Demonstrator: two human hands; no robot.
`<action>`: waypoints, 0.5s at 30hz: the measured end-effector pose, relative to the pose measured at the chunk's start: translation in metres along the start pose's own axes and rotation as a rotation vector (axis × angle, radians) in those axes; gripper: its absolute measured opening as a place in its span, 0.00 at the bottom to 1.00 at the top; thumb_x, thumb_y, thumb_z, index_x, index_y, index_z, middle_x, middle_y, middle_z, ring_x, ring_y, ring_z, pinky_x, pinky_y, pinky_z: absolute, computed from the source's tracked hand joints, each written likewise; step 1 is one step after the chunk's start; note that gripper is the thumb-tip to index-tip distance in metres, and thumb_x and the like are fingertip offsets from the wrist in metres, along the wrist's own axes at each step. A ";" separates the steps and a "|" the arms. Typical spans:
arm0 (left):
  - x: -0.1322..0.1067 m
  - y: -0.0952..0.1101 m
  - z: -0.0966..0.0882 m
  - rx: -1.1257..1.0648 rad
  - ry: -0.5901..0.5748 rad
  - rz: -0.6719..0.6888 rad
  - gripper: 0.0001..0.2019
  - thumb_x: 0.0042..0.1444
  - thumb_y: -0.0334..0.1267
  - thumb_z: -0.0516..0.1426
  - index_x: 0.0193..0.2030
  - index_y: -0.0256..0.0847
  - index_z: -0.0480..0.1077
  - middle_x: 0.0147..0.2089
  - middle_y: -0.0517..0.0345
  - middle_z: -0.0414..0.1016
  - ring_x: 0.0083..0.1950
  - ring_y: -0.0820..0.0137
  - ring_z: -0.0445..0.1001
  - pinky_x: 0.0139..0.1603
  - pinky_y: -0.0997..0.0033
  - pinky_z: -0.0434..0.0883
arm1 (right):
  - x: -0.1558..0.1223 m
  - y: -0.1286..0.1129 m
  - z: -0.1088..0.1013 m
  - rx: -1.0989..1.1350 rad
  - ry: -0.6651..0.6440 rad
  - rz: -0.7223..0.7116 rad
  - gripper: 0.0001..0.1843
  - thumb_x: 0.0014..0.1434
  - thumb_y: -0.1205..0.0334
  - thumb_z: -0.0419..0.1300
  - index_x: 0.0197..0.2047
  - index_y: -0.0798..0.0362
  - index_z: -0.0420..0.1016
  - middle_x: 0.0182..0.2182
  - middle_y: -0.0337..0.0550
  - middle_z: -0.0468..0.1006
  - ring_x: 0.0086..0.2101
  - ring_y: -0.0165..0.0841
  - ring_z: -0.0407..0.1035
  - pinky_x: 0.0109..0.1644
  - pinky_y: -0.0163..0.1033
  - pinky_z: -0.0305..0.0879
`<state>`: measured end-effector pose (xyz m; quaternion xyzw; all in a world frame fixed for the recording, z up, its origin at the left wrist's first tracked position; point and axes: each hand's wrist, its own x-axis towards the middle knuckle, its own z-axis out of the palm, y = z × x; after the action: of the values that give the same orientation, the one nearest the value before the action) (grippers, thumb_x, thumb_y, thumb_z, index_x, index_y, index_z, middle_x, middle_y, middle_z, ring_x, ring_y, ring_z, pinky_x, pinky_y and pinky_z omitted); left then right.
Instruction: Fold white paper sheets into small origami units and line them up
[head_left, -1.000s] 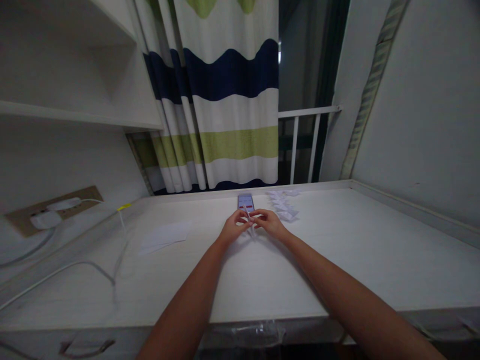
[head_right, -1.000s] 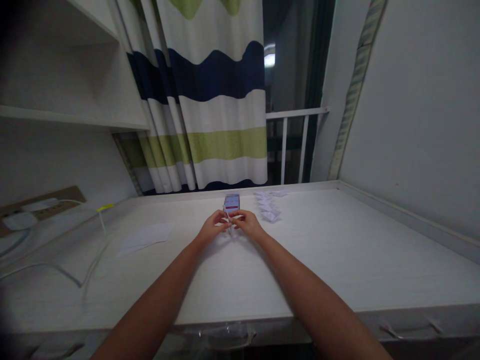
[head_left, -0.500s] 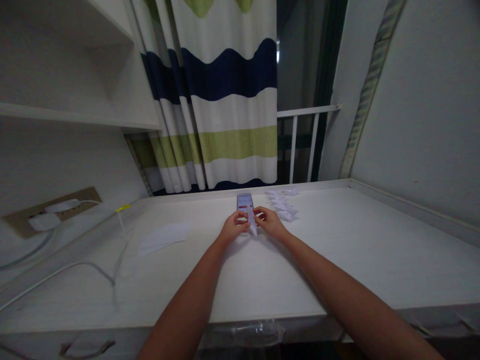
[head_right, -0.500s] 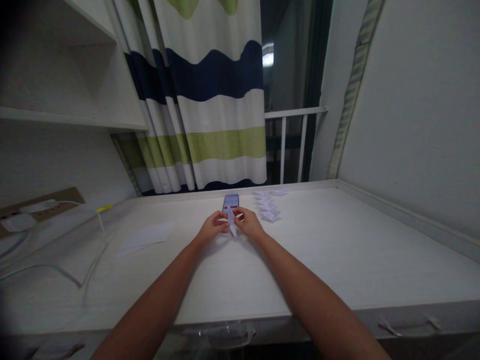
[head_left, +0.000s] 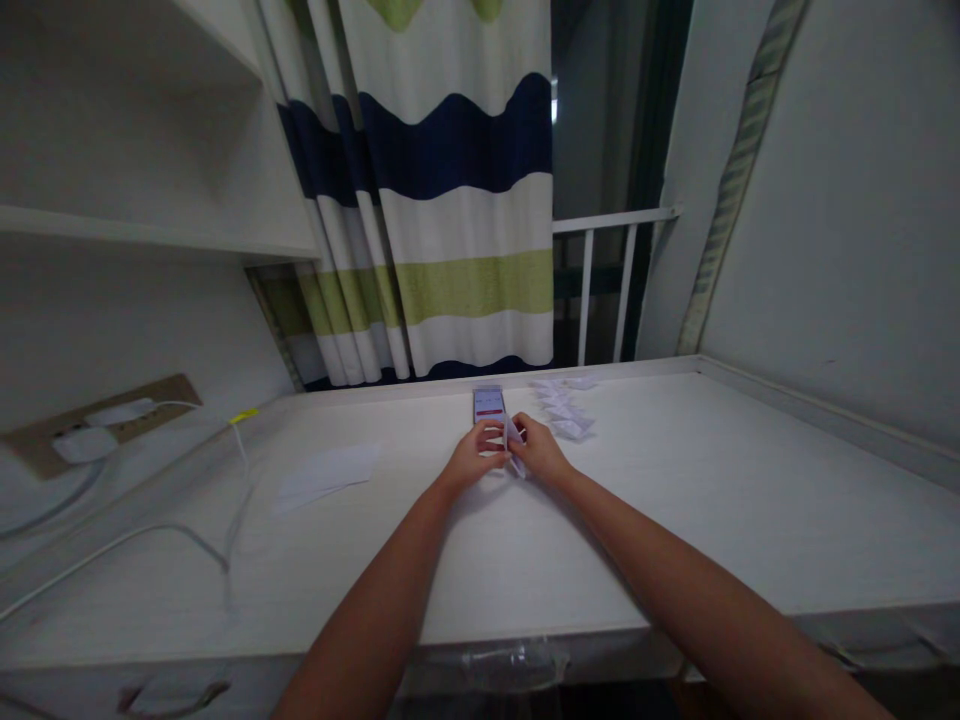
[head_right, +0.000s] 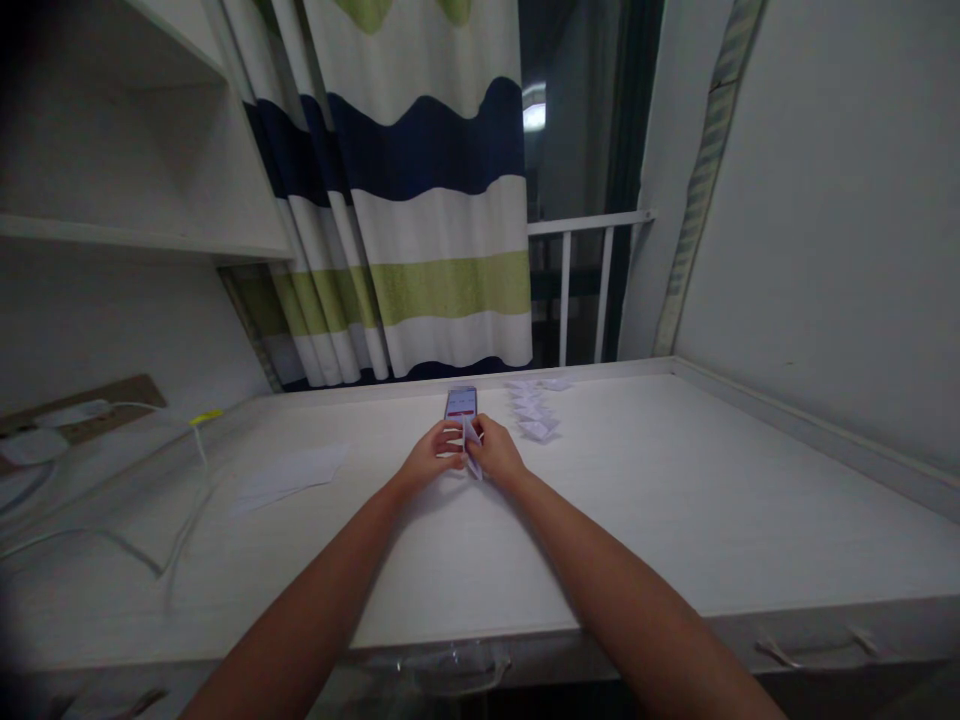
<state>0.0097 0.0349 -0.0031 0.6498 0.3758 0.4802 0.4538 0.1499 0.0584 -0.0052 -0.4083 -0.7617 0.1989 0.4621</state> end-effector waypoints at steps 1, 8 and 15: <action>0.001 -0.001 -0.001 -0.001 0.005 0.007 0.21 0.35 0.31 0.60 0.39 0.38 0.60 0.41 0.51 0.68 0.36 0.69 0.70 0.31 0.69 0.69 | 0.000 0.000 0.001 0.004 -0.003 -0.002 0.05 0.43 0.70 0.52 0.28 0.53 0.64 0.24 0.36 0.69 0.25 0.28 0.61 0.30 0.33 0.56; 0.004 -0.007 0.001 0.052 0.092 0.063 0.12 0.41 0.31 0.54 0.36 0.38 0.62 0.38 0.55 0.68 0.31 0.74 0.69 0.26 0.76 0.69 | 0.000 -0.003 0.004 0.073 -0.012 -0.030 0.06 0.42 0.72 0.51 0.26 0.54 0.64 0.25 0.37 0.68 0.25 0.27 0.61 0.30 0.33 0.58; 0.002 -0.005 0.002 0.228 0.204 0.045 0.11 0.44 0.32 0.54 0.37 0.40 0.64 0.28 0.59 0.71 0.24 0.75 0.70 0.21 0.79 0.67 | -0.001 0.000 0.009 0.113 -0.015 -0.006 0.07 0.42 0.73 0.50 0.27 0.54 0.64 0.25 0.37 0.69 0.25 0.27 0.61 0.29 0.33 0.59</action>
<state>0.0120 0.0378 -0.0076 0.6531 0.4574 0.5081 0.3257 0.1428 0.0583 -0.0103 -0.3779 -0.7537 0.2432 0.4794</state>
